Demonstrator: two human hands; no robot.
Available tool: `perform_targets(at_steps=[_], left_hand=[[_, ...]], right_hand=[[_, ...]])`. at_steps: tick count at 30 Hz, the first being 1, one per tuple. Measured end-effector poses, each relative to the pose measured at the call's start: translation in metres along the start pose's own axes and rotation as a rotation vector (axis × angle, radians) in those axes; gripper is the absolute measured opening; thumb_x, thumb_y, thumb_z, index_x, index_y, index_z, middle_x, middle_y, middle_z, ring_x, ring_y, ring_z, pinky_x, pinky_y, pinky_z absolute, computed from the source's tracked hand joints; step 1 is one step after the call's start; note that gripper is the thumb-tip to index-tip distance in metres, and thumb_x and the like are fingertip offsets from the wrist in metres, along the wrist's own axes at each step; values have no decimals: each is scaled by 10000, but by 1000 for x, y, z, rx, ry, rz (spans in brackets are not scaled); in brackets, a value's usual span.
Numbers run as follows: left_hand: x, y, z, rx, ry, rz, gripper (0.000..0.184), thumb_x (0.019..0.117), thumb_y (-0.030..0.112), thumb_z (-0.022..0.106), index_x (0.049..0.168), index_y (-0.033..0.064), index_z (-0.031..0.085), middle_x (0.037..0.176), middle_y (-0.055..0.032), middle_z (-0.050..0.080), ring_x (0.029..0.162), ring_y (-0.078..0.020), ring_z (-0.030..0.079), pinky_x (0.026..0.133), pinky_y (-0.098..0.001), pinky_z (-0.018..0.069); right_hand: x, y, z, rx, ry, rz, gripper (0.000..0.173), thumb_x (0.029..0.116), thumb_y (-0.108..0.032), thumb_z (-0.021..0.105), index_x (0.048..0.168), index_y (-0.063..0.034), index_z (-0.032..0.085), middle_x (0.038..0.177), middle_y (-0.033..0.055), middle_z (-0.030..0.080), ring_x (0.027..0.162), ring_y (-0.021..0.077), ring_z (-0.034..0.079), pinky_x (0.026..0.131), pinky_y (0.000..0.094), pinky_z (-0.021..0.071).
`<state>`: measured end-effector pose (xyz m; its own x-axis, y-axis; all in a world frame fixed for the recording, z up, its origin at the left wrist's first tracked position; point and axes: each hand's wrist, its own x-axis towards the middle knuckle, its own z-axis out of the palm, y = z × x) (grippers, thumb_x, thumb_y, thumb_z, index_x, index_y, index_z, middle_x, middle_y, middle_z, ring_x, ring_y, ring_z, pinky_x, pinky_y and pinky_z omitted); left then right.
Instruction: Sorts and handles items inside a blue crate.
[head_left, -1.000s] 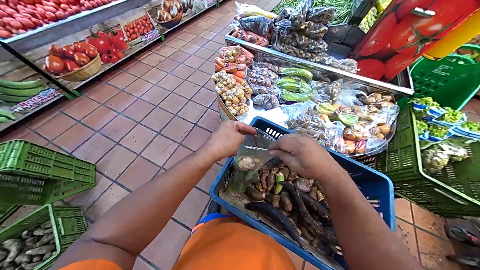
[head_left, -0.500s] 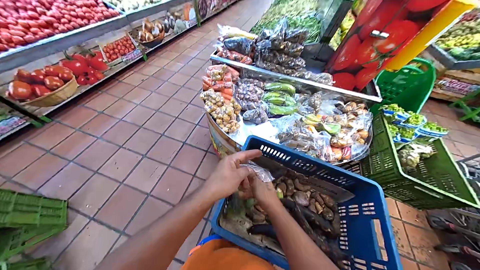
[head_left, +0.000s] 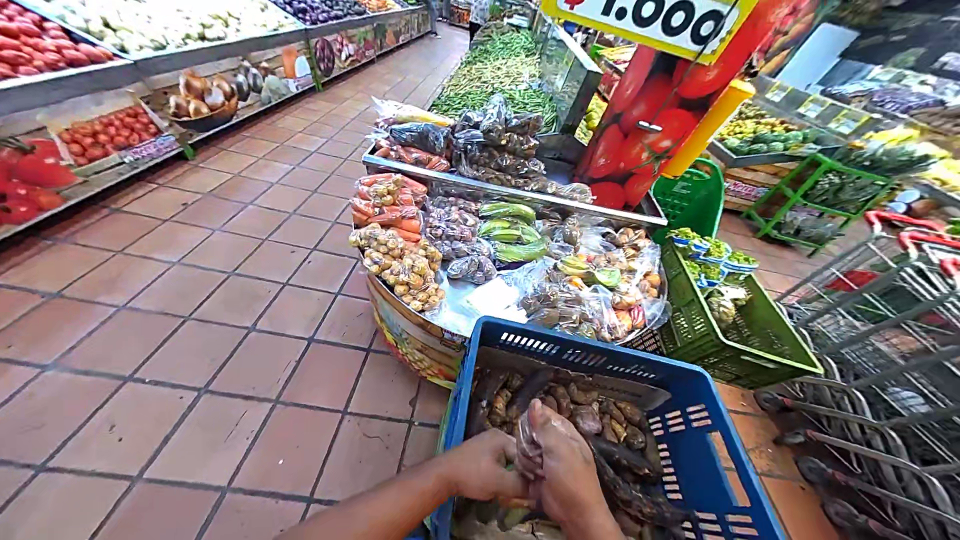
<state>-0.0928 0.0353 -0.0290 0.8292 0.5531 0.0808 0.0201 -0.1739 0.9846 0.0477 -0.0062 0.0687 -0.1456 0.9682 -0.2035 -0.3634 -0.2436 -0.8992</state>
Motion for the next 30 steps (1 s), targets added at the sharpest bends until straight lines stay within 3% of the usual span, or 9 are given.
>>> perform_targets(at_steps=[2, 6, 9, 12, 17, 19, 21, 24, 30], left_hand=[[2, -2, 6, 48, -63, -57, 199, 934, 264, 700, 929, 73, 754, 918, -47, 737, 893, -151, 696, 823, -465, 565], [8, 18, 14, 78, -212, -145, 348, 892, 313, 758, 1116, 47, 741, 1101, -97, 737, 1053, -202, 691, 966, -514, 541], [11, 10, 19, 72, -54, -86, 245, 935, 294, 675, 979, 77, 779, 987, -61, 750, 947, -166, 701, 876, -470, 560], [14, 9, 16, 16, 156, 108, 189, 977, 238, 673, 928, 109, 802, 1048, -7, 768, 1015, -103, 705, 934, -361, 579], [18, 46, 7, 98, 180, 231, 233, 1018, 217, 629, 915, 82, 787, 1077, -28, 759, 1078, -123, 688, 985, -353, 557], [21, 55, 2, 169, 180, 213, 242, 1024, 211, 607, 920, 70, 775, 1054, -38, 754, 1059, -120, 683, 973, -344, 549], [21, 57, 3, 198, 182, 190, 239, 1030, 207, 597, 942, 62, 766, 1015, -49, 742, 1008, -128, 682, 944, -355, 552], [25, 62, 8, 275, 220, 178, 231, 990, 191, 585, 884, 57, 741, 920, -65, 728, 929, -155, 687, 876, -391, 562], [35, 68, 34, 321, 290, 184, 174, 968, 209, 646, 907, 88, 755, 898, -42, 727, 915, -136, 686, 866, -363, 562]], right_hand=[[-5, 7, -4, 42, 40, -14, 385, 1082, -315, 402, 747, -156, 509, 549, -69, 354, 442, 52, 341, 440, 229, 331], [-11, 7, -9, 51, 125, 0, 399, 1087, -333, 389, 750, -149, 499, 532, -64, 325, 420, 59, 314, 418, 235, 305], [-12, 3, -18, 99, 199, -27, 406, 1098, -318, 366, 761, -138, 502, 530, -59, 330, 419, 70, 319, 421, 250, 328], [-15, -12, -38, 215, 234, -26, 472, 1112, -364, 357, 713, -148, 485, 519, -56, 327, 409, 83, 322, 423, 273, 361], [-26, -41, -57, 190, 95, -282, 442, 1062, -438, 520, 724, -154, 545, 554, -47, 421, 402, 64, 391, 393, 246, 404], [-21, -41, -67, -168, 27, -533, 387, 1053, -444, 547, 819, -145, 620, 648, -27, 543, 482, 52, 476, 449, 224, 441], [-19, -42, -69, -800, 14, -619, 397, 1032, -484, 570, 940, -116, 686, 751, -3, 651, 628, 85, 611, 575, 288, 550], [-23, -55, -48, -1526, -50, -342, 645, 956, -719, 496, 1139, -137, 705, 959, 30, 713, 852, 182, 705, 742, 431, 605], [-52, -78, -43, -1861, -210, -109, 832, 1010, -739, 227, 1422, -91, 548, 959, 146, 707, 818, 344, 727, 663, 526, 594]])
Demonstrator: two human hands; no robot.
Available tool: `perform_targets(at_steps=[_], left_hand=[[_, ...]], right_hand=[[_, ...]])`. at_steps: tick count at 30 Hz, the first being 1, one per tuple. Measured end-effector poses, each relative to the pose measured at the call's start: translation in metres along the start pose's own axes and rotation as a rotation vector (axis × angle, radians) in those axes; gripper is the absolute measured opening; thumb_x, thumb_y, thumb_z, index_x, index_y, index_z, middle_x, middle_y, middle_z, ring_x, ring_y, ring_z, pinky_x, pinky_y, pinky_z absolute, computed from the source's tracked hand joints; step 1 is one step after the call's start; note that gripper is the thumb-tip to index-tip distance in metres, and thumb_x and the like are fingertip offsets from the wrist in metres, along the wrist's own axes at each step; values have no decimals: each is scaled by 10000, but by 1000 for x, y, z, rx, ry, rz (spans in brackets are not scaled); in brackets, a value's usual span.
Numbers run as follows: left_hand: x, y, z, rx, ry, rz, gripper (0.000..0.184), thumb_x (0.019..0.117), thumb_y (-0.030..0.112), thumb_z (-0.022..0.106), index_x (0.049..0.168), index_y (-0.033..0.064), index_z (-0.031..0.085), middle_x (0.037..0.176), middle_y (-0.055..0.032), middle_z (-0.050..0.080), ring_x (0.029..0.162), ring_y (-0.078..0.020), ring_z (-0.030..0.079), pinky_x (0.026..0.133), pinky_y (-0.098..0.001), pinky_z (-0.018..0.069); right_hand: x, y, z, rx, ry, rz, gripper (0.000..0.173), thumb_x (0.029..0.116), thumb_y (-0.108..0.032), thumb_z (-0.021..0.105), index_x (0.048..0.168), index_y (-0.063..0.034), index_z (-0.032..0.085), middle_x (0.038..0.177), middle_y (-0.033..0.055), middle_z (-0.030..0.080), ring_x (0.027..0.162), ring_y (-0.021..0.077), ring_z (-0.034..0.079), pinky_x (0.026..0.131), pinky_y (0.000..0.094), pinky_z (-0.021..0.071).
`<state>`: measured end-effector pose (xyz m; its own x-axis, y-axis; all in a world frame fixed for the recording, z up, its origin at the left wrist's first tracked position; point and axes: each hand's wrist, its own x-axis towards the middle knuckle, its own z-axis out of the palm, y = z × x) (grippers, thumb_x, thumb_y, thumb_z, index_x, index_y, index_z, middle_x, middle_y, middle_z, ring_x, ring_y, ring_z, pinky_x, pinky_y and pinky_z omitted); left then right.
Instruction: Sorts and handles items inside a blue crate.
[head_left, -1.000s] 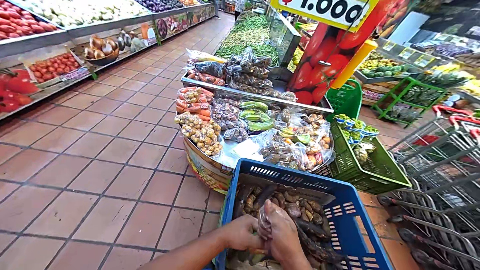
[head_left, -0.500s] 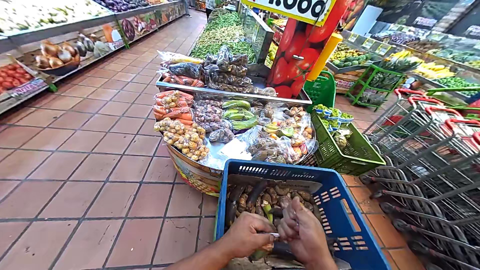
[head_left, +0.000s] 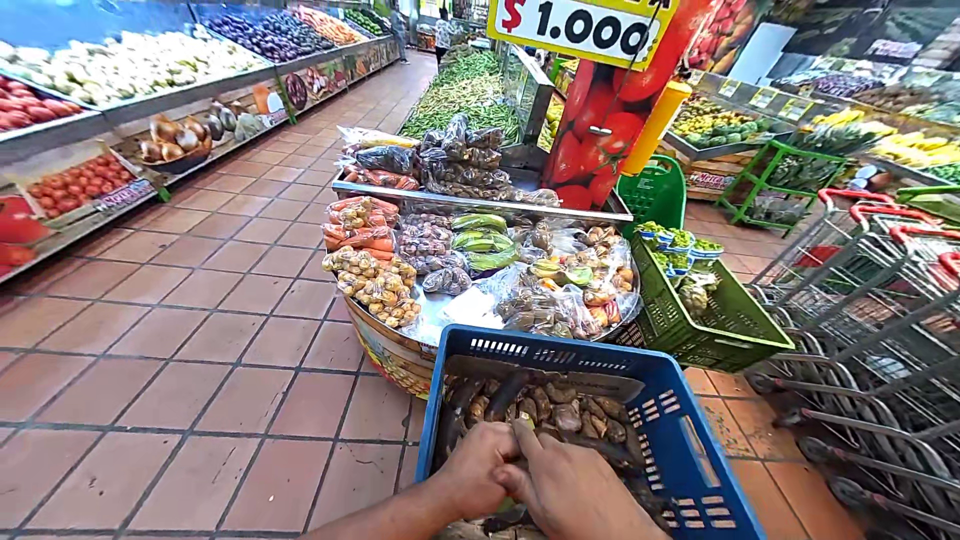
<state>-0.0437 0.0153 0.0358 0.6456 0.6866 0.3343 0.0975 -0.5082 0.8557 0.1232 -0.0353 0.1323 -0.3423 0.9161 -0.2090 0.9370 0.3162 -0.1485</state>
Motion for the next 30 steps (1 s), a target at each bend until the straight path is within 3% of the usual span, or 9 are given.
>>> perform_targets(at_steps=[2, 3, 6, 11, 16, 22, 26, 28, 30], left_hand=[[0, 1, 3, -66, 35, 4, 227, 993, 226, 626, 878, 75, 750, 901, -40, 723, 917, -131, 679, 862, -349, 559], [0, 3, 2, -106, 57, -15, 231, 1009, 197, 614, 879, 68, 755, 944, -37, 738, 952, -127, 689, 891, -344, 570], [-1, 8, -5, -146, 74, -14, 220, 1024, 193, 622, 932, 67, 776, 1041, -45, 759, 1044, -142, 701, 966, -363, 573], [26, 31, 5, 32, -143, 32, 337, 978, 340, 624, 844, 42, 703, 887, -82, 687, 957, -218, 622, 926, -410, 469], [47, 40, -27, -285, 9, 158, 255, 986, 228, 670, 835, 41, 753, 983, -60, 744, 1107, -186, 640, 1042, -394, 470], [58, 95, -31, -85, -96, 362, 359, 1050, 325, 577, 879, 76, 771, 963, -35, 754, 1128, -208, 634, 1090, -454, 411], [99, 164, -20, -55, -105, 450, 310, 1033, 242, 566, 850, 62, 741, 889, -32, 716, 1008, -173, 632, 1013, -421, 440], [140, 205, -25, -132, 0, 256, 190, 988, 126, 622, 904, 13, 749, 909, -48, 699, 900, -109, 651, 849, -318, 548], [185, 214, -32, -270, 197, -9, 172, 984, 149, 663, 932, 16, 759, 863, -62, 715, 783, -128, 658, 727, -363, 558]], right_hand=[[-7, 16, -8, 100, -134, -14, 746, 1034, -684, 296, 1417, -89, 534, 961, 158, 713, 873, 364, 725, 733, 572, 587], [-9, 29, -10, 201, -197, -24, 610, 1055, -602, 374, 1289, -82, 591, 943, 157, 702, 885, 356, 715, 765, 580, 577], [-13, 65, -8, 679, -257, -52, 395, 1069, -430, 470, 924, -128, 681, 724, 25, 587, 647, 177, 564, 611, 411, 468], [-16, 60, -14, 1336, -205, -145, 335, 1042, -379, 537, 827, -152, 660, 643, -66, 530, 481, 34, 414, 455, 223, 356], [-20, 95, -35, 1309, 146, -400, 342, 1048, -368, 568, 829, -131, 681, 639, -68, 533, 512, 6, 443, 475, 186, 383], [-55, 143, -79, 170, 571, -811, 222, 1079, -296, 500, 1023, -162, 668, 859, 25, 674, 801, 171, 663, 692, 353, 549], [-82, 162, -104, 384, 895, -760, 148, 1046, -298, 587, 1032, -195, 692, 885, -8, 689, 833, 127, 679, 752, 317, 580], [-48, 156, -114, 665, 1212, -697, 139, 1039, -312, 605, 1021, -243, 724, 891, -108, 702, 793, 22, 674, 711, 216, 584], [18, 137, -124, 1018, 1437, -646, 151, 1032, -287, 621, 1015, -203, 744, 904, -134, 737, 759, -22, 675, 656, 169, 582]])
